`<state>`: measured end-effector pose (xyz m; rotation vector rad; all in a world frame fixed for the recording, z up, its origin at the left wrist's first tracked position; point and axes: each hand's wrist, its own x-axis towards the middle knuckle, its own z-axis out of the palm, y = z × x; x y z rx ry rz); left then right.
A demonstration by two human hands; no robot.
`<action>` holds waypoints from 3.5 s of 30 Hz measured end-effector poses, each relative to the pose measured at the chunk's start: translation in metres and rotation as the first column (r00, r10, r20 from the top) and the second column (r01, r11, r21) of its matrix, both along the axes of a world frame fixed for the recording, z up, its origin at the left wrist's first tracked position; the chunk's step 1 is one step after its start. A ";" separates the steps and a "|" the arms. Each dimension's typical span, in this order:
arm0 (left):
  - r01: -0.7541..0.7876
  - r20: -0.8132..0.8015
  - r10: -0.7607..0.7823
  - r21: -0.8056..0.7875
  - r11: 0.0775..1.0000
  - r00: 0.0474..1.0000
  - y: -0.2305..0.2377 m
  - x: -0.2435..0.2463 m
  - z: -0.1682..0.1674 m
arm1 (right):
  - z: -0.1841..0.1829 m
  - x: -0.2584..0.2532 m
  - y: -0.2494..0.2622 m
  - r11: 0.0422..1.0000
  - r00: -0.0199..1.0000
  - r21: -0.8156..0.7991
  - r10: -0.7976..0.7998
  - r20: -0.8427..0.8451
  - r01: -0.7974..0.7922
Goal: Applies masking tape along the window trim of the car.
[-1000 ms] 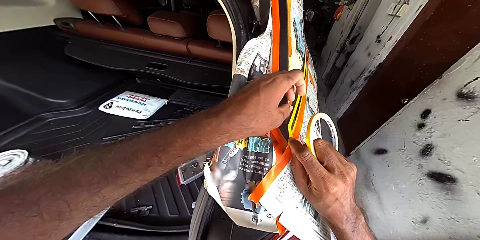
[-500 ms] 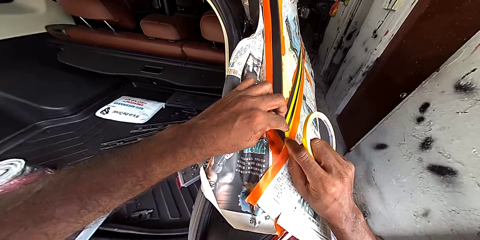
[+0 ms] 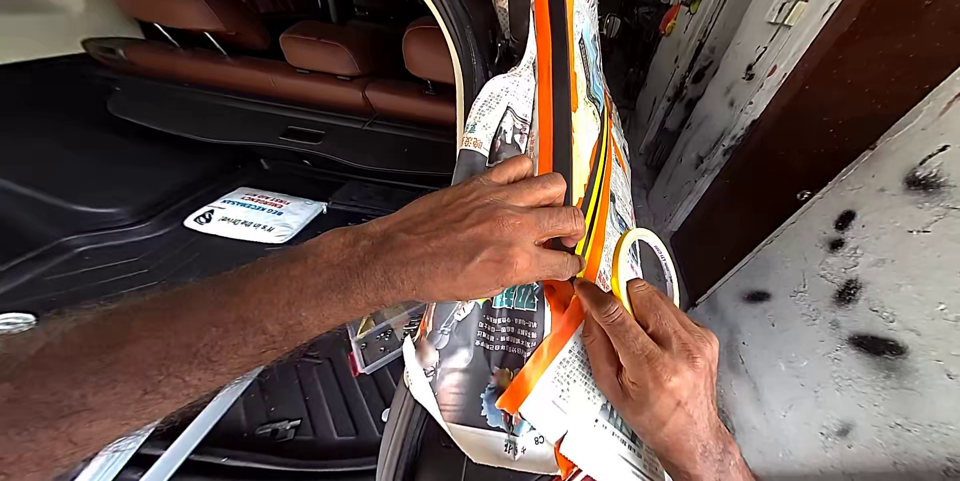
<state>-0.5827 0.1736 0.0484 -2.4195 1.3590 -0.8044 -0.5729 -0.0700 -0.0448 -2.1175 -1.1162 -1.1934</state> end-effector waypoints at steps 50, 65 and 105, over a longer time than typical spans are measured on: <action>-0.729 -0.487 0.694 -0.680 0.080 0.530 -0.124 -0.050 -0.049 | -0.011 0.114 -0.024 0.837 0.791 0.211 0.547 -0.274 -0.505; -0.816 -0.418 0.888 -0.571 -0.093 0.191 -0.174 -0.034 -0.032 | -0.043 0.168 -0.058 0.704 0.611 0.340 0.710 -0.350 -0.623; -0.696 -0.454 0.890 -0.623 -0.357 -0.050 -0.217 -0.011 -0.039 | -0.060 0.294 -0.048 0.400 0.265 0.280 0.870 -0.417 -0.873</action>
